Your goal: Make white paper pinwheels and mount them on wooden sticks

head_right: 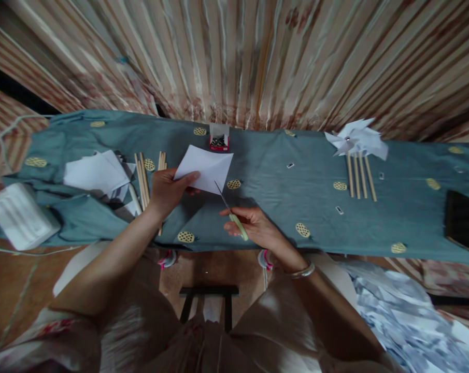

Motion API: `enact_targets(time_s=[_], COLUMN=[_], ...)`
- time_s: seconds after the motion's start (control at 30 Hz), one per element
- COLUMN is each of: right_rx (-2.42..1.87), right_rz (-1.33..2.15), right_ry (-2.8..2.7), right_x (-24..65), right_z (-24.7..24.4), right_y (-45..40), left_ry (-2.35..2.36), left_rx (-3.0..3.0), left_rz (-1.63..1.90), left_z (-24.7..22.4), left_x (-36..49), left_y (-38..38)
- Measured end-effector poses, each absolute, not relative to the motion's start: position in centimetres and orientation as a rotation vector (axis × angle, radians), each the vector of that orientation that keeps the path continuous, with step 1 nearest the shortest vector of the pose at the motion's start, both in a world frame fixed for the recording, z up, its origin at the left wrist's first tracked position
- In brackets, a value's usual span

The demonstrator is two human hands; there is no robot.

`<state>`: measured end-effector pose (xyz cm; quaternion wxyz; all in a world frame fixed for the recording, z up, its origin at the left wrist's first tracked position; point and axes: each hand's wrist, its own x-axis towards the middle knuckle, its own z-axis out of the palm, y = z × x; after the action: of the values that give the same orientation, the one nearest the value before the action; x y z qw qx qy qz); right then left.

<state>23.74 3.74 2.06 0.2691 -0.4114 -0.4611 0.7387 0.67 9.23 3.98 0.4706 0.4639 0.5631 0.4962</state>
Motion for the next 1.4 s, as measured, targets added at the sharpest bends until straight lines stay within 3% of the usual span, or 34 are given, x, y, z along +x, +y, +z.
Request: enact_targets(time_s=[1.4], right_rx=[-1.117], right_rz=[1.997], right_ry=[-1.303], right_x=[23.72], right_z=[1.82], right_y=[3.77], left_ry=[1.305], left_rx=[1.056], left_rz=[1.132], left_z=[3.78], left_x=[0.88], left_y=[8.76])
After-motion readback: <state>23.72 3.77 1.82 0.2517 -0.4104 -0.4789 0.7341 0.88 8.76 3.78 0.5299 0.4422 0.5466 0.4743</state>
